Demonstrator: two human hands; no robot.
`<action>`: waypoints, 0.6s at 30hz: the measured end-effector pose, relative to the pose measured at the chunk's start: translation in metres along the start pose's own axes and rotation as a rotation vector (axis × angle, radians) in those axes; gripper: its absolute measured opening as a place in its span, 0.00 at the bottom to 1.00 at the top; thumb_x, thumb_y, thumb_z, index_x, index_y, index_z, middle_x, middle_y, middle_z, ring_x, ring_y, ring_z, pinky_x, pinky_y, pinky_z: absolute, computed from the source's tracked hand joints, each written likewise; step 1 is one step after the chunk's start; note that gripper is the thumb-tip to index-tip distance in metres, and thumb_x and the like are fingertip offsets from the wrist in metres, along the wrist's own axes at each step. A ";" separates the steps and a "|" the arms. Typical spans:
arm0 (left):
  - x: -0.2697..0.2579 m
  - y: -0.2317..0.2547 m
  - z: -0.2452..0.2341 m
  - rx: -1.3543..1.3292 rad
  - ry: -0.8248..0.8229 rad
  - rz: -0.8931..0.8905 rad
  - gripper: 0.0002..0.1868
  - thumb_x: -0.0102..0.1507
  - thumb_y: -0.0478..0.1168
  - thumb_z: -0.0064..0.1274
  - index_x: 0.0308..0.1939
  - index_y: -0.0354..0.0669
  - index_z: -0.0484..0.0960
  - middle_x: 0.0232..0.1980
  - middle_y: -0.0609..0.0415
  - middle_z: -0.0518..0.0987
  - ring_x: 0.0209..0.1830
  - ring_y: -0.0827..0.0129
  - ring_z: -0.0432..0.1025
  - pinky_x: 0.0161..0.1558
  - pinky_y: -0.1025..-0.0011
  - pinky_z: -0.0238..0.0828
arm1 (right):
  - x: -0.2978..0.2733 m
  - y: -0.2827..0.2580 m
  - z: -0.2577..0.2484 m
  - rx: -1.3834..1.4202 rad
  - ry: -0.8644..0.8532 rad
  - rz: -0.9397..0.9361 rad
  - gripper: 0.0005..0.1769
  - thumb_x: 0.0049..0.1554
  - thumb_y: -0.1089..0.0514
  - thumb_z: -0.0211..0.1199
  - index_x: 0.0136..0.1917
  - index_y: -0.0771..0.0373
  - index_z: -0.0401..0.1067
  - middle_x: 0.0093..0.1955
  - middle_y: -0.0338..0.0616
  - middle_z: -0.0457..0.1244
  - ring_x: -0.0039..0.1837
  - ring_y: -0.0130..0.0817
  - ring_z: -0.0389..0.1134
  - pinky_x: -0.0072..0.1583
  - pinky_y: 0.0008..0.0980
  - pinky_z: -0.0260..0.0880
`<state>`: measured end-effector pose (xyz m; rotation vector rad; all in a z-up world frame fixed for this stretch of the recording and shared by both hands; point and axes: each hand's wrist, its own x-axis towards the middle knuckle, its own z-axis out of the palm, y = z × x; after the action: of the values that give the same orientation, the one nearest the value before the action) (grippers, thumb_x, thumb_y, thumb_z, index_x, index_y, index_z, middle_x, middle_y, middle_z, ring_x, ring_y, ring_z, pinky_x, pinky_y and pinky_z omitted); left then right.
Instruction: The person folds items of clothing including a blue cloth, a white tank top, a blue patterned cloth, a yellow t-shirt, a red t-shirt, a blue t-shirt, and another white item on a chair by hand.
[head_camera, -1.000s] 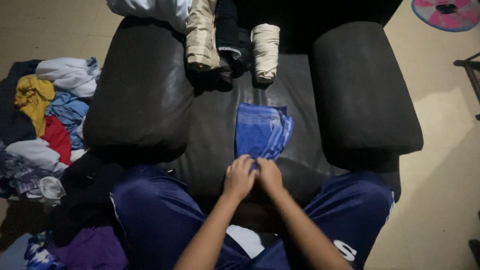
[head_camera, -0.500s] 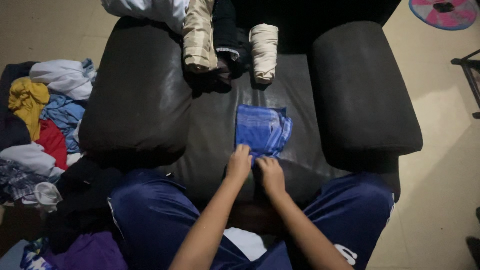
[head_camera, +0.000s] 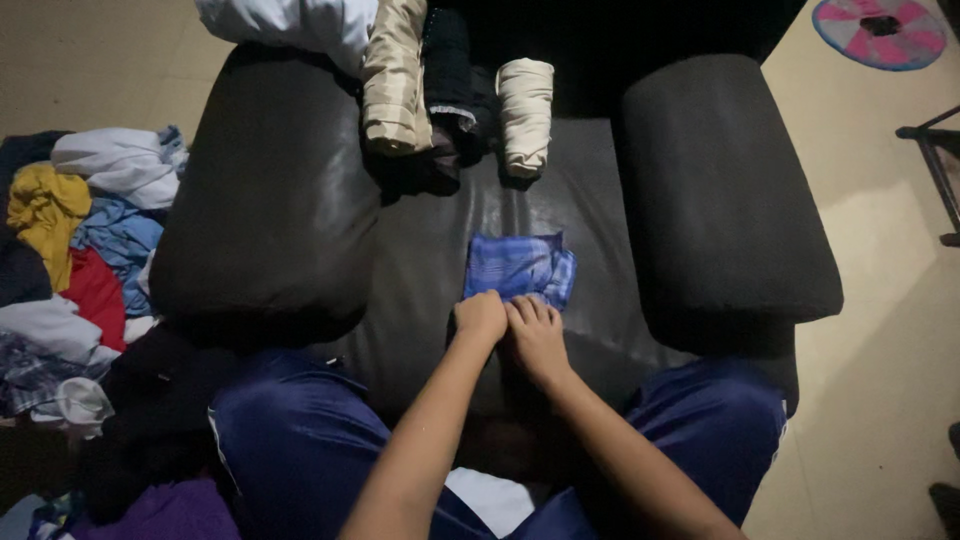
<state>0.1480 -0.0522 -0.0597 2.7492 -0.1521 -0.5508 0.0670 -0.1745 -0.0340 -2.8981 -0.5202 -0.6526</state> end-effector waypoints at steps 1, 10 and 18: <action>-0.002 0.002 -0.004 -0.032 -0.047 -0.029 0.12 0.71 0.42 0.42 0.53 0.45 0.78 0.57 0.44 0.82 0.59 0.52 0.76 0.60 0.53 0.67 | 0.000 0.006 0.008 0.053 -0.026 -0.005 0.26 0.51 0.55 0.60 0.64 0.56 0.69 0.64 0.42 0.64 0.69 0.43 0.63 0.66 0.47 0.62; -0.036 -0.007 0.026 0.229 0.712 0.356 0.15 0.63 0.41 0.47 0.52 0.46 0.80 0.48 0.55 0.78 0.54 0.63 0.71 0.62 0.46 0.64 | 0.071 0.058 0.051 0.216 -0.662 0.194 0.16 0.61 0.50 0.54 0.57 0.53 0.77 0.50 0.50 0.69 0.57 0.53 0.70 0.58 0.57 0.67; 0.039 -0.011 -0.017 0.118 0.111 0.215 0.13 0.66 0.41 0.43 0.50 0.48 0.82 0.52 0.51 0.83 0.56 0.57 0.74 0.60 0.49 0.61 | 0.038 0.034 0.027 -0.084 -0.091 -0.129 0.24 0.52 0.53 0.56 0.63 0.57 0.68 0.62 0.43 0.65 0.64 0.43 0.68 0.59 0.54 0.64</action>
<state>0.1907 -0.0431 -0.0626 2.8204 -0.4606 -0.3408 0.1224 -0.1894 -0.0433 -3.0039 -0.7131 -0.5732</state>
